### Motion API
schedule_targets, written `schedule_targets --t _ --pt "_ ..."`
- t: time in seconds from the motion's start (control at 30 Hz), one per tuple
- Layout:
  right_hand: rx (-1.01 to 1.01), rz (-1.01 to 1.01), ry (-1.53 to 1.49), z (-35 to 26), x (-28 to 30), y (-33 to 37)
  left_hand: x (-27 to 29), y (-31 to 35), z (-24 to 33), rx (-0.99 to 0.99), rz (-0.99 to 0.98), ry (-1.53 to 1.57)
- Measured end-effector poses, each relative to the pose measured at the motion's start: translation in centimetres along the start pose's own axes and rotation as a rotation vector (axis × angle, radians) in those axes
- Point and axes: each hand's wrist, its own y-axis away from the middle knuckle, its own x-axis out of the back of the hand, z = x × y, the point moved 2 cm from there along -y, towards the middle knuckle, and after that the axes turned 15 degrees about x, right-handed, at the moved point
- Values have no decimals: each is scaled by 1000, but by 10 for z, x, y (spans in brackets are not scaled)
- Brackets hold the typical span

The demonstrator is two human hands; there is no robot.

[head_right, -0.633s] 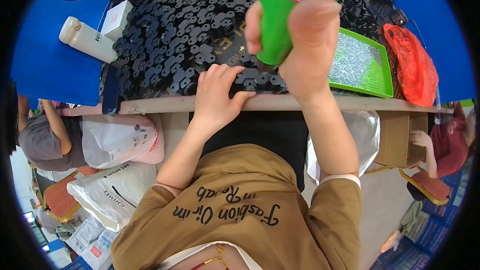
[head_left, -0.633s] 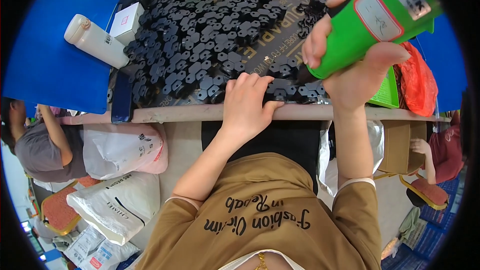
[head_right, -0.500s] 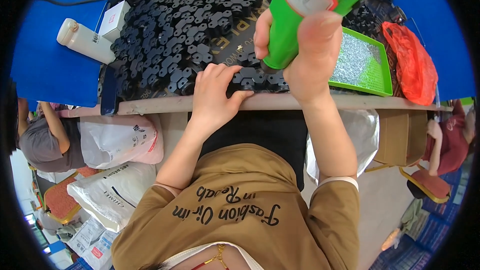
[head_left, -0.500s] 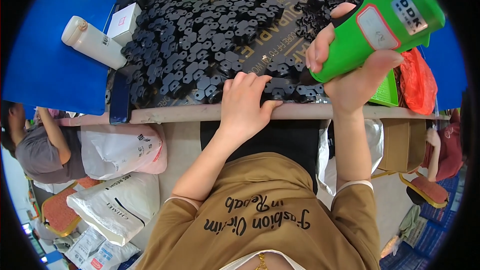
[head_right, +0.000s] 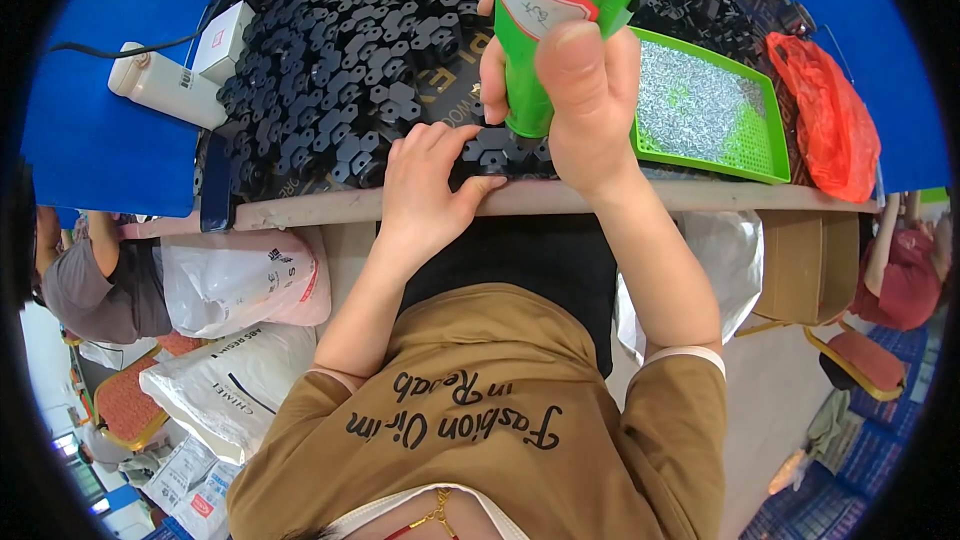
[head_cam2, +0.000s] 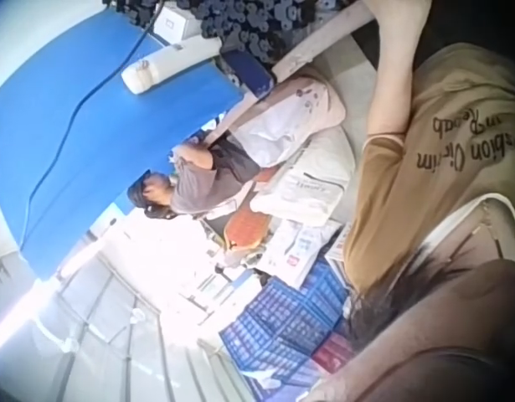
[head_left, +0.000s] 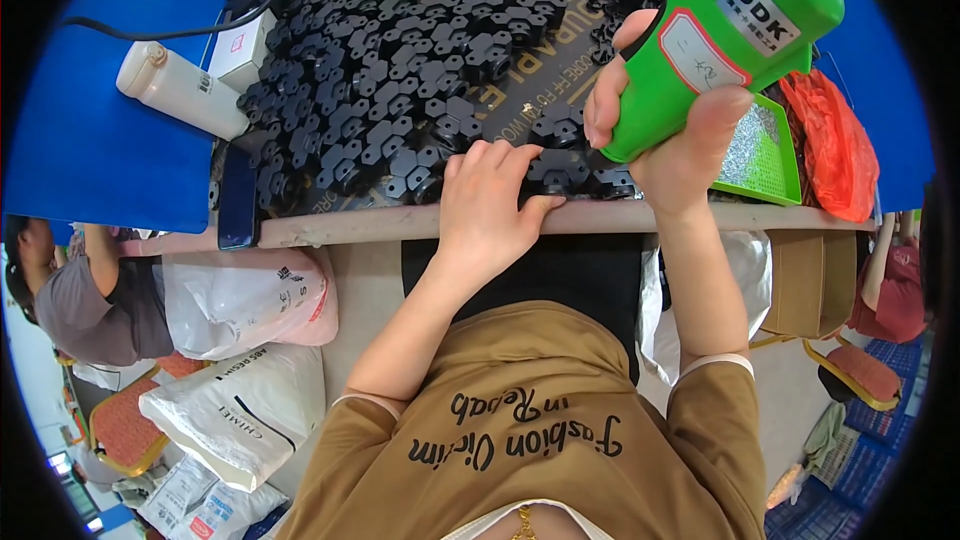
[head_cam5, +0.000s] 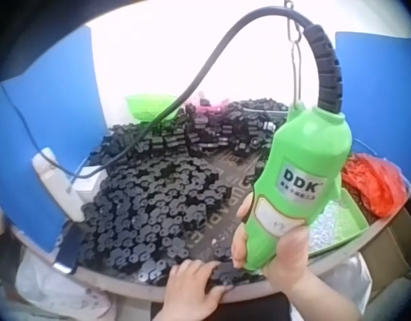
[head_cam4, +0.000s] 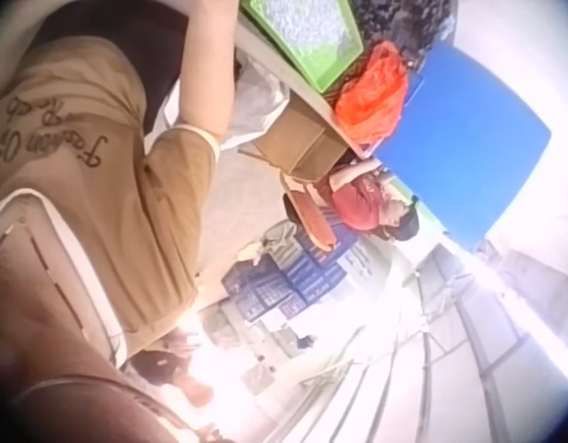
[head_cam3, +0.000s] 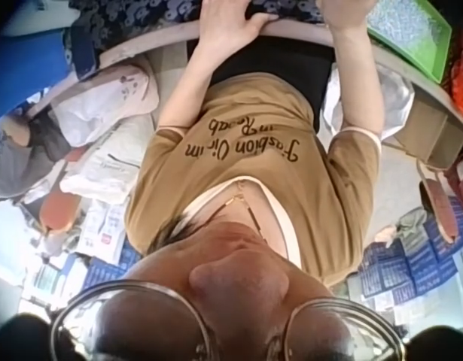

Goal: Assembling small black plastic components by placing them together and driving screws with an electric screwdriver.

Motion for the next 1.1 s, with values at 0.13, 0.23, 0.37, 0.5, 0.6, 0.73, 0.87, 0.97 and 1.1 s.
schedule_targets --t 0.13,0.23,0.37,0.5,0.6,0.73,0.87,0.97,1.1 --pt "-25 -17 -26 3 0 0 1 0 -1 -5 8 -11" --pt "-38 -30 -61 6 2 -1 0 0 0 -2 -1 -9" --pt "-40 -59 -64 7 2 -3 1 0 0 -11 0 -13" --pt "-28 -11 -26 3 -3 -5 1 -1 1 -19 11 -33" --pt "38 84 7 -16 -2 -8 2 3 -2 -1 -13 -78" --pt "307 -18 -362 -61 51 -21 -2 0 5 -42 -17 -30" --pt "231 39 -94 -79 78 -6 4 14 13 -207 1 161" --pt "208 44 -5 -91 105 4 -18 39 48 -446 -188 294" --pt "197 47 110 -100 123 6 -101 55 115 -597 -459 150"
